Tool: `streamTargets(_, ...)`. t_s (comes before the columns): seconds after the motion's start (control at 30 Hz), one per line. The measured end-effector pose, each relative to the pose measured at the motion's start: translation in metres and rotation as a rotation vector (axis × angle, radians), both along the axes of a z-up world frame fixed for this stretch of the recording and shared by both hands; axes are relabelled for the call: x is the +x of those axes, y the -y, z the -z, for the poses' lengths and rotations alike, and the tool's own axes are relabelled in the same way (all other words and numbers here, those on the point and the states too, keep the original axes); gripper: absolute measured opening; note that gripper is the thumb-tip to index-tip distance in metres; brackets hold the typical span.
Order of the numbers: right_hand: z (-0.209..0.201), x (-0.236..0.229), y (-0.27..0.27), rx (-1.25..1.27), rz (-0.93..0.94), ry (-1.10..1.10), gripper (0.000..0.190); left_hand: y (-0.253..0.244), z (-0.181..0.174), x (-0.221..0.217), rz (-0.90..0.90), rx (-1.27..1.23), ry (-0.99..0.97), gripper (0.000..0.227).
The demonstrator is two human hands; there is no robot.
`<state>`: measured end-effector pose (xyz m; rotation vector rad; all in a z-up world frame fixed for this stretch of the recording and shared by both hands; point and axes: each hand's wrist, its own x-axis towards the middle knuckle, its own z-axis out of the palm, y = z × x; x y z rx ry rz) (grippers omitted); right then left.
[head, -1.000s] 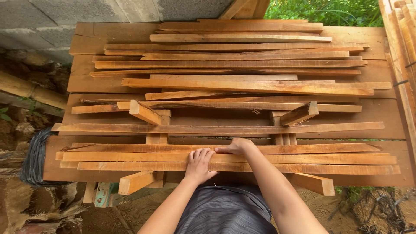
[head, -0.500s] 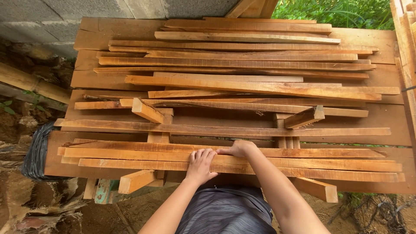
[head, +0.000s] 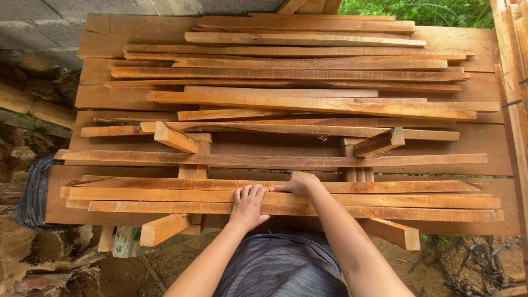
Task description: Sorting, aligning, and stacking thin wood strips on a workbench, then bundling them with a tie.
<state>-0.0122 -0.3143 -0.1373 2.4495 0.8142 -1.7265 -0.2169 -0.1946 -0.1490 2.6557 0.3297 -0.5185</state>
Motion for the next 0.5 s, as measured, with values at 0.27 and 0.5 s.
streamTargets(0.27,-0.009,-0.003,0.002,0.009,-0.020,0.060,0.094,0.001,0.003,-0.002,0.027,0.051,0.042,0.085)
streamTargets(0.5,-0.008,-0.005,0.002,-0.004,-0.013,0.054,0.093,0.003,0.028,-0.017,0.089,0.162,0.266,0.093)
